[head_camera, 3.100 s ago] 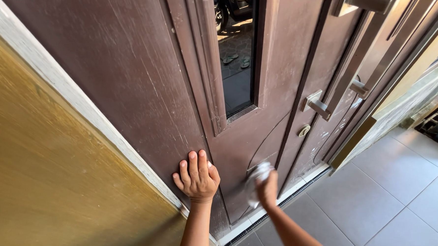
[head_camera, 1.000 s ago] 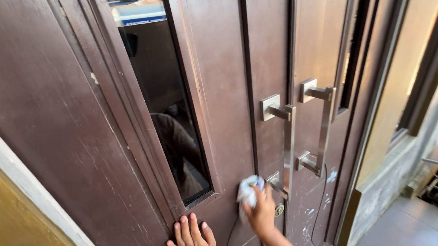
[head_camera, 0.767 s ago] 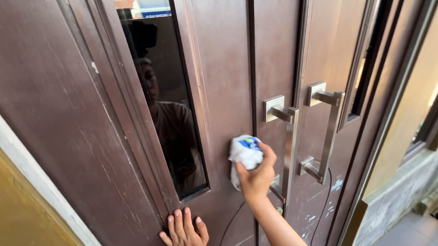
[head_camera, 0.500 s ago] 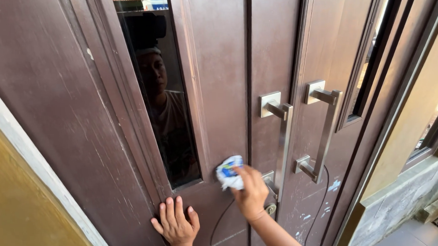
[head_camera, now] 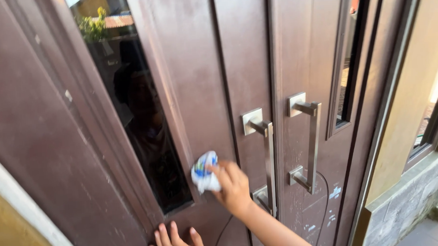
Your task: Cleaning a wooden double door and its handles with a cloth.
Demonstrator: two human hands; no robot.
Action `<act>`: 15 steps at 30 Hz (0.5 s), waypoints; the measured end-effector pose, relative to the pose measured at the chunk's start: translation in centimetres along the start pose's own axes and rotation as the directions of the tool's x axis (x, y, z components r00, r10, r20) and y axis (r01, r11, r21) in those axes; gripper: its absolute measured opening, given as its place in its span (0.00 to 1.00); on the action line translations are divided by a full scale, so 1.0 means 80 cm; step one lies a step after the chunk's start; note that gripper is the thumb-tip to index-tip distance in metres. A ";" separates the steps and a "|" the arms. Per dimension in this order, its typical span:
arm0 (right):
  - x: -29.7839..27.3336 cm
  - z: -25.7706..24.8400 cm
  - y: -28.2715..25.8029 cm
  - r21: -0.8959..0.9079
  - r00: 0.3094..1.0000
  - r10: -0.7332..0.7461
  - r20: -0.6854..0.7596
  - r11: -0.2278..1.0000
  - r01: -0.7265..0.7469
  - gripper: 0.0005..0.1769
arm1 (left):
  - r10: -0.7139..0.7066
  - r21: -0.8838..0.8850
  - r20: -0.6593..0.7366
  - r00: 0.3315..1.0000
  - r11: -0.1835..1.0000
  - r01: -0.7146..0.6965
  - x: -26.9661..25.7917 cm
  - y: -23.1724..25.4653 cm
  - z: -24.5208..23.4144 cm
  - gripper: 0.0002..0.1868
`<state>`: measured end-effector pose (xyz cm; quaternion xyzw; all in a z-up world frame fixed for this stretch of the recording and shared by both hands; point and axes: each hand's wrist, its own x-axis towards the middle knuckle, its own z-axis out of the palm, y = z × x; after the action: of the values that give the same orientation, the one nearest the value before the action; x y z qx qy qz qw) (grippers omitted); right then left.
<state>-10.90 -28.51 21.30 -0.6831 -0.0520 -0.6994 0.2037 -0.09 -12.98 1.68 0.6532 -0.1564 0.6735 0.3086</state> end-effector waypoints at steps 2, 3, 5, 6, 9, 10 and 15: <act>-0.011 -0.010 0.014 0.056 0.955 -0.197 0.222 0.980 0.189 0.41 | 0.017 -0.092 -0.123 0.992 0.995 -0.029 -0.009 0.008 0.019 0.28; -0.007 -0.011 0.017 0.049 0.958 -0.198 0.210 0.980 0.192 0.41 | 0.025 -0.101 -0.129 0.991 0.994 -0.039 -0.015 0.012 0.029 0.28; 0.003 -0.012 0.023 0.006 0.989 -0.059 0.136 0.998 0.059 0.39 | 0.073 -0.123 -0.060 0.996 0.989 -0.080 -0.027 0.021 0.050 0.26; 0.020 -0.008 0.021 0.004 0.990 -0.061 0.127 0.998 0.061 0.39 | 0.078 -0.128 -0.066 0.995 0.988 -0.086 -0.013 0.038 0.053 0.26; 0.082 0.004 0.003 -0.070 0.999 -0.014 -0.028 0.997 0.012 0.38 | 0.100 -0.184 -0.092 0.991 0.976 -0.115 0.031 0.084 0.056 0.23; 0.110 0.008 -0.009 -0.096 0.996 -0.005 -0.086 0.995 -0.003 0.37 | 0.120 -0.198 -0.044 0.992 0.972 -0.126 0.046 0.095 0.054 0.23; 0.186 0.025 -0.056 -0.035 0.989 -0.014 -0.148 0.999 0.009 0.36 | 0.157 -0.221 0.049 0.986 0.965 -0.142 0.132 0.140 0.040 0.24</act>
<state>-10.42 -26.89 36.90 -0.6323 -0.0287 -0.7502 0.1914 -4.08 -21.19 14.44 0.6238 -0.2879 0.6519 0.3209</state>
